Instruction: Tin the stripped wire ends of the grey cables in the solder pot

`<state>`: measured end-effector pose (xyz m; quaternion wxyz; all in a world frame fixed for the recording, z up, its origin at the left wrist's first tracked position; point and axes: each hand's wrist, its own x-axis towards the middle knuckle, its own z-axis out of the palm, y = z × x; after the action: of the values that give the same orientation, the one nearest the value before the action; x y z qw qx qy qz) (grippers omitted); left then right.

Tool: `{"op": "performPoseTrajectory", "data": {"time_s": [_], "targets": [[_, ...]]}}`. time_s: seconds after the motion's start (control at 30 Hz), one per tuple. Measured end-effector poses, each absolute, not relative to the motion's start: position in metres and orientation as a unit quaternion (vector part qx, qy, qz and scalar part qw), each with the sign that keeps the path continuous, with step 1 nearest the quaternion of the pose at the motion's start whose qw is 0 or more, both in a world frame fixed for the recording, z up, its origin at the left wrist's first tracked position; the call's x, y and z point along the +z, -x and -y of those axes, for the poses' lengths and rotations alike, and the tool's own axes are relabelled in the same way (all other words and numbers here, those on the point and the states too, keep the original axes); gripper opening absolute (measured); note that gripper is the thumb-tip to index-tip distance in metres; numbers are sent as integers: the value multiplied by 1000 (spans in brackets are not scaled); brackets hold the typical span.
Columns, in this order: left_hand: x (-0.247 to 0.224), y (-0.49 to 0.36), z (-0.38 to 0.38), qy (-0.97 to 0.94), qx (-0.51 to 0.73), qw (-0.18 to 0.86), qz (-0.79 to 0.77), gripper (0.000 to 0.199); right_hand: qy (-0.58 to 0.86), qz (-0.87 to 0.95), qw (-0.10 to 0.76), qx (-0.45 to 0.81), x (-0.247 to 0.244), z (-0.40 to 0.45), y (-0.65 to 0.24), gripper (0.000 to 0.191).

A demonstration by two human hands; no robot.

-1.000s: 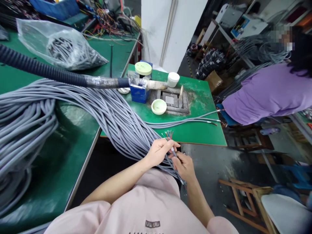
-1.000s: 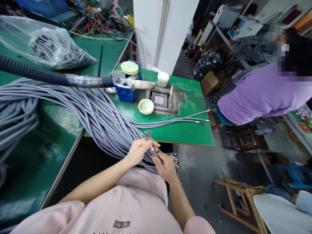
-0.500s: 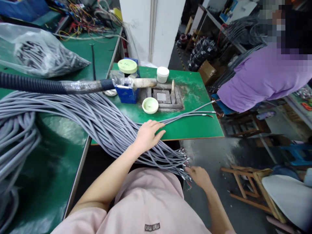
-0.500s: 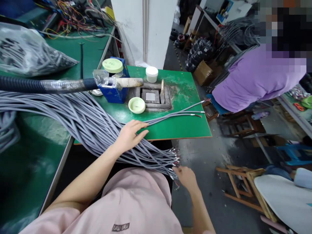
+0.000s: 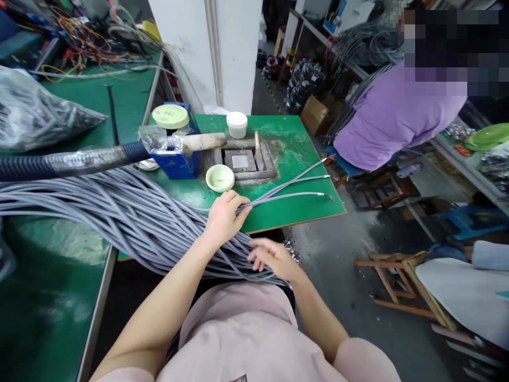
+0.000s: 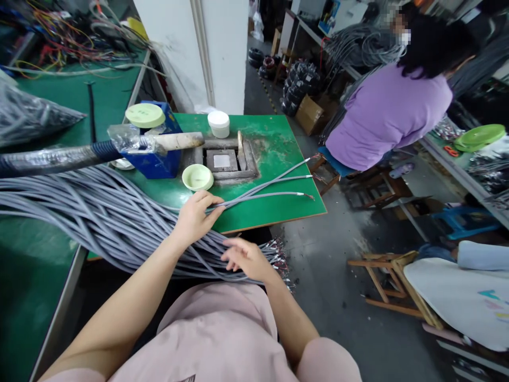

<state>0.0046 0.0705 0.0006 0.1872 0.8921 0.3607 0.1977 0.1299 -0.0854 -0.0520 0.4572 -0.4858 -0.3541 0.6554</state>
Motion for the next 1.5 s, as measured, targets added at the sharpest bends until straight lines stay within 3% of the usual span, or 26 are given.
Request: {"op": "performPoseTrajectory", "data": {"time_s": [0.07, 0.17, 0.33, 0.43, 0.6, 0.7, 0.97, 1.13, 1.5], "targets": [[8, 2, -62, -887, 237, 214, -334, 20, 475, 278, 571, 610, -44, 71, -141, 46], [13, 15, -50, -882, 255, 244, -312, 16, 478, 193, 699, 495, -31, 59, -165, 43], [5, 28, -40, -894, 200, 275, -293, 16, 504, 157, 780, 337, -12, 70, -192, 25], [7, 29, -36, -895, 161, 307, -280, 19, 546, 212, 728, 356, -5, 83, -188, 27], [21, 24, -23, -797, 203, 513, -245, 25, 573, 421, 447, 543, 6, 92, -155, 26], [22, 23, -17, -733, 235, 590, -243, 22, 539, 528, 366, 545, 6, 89, -134, 30], [2, 23, -22, -683, 246, 627, -281, 25, 555, 516, 351, 551, -9, 85, -121, 23], [2, 20, -23, -659, 242, 652, -286, 26, 576, 521, 414, 476, -13, 83, -121, 35], [0, 14, -22, -424, 295, 790, -330, 34, 587, 506, 431, 463, -4, 72, -117, 29]]}}
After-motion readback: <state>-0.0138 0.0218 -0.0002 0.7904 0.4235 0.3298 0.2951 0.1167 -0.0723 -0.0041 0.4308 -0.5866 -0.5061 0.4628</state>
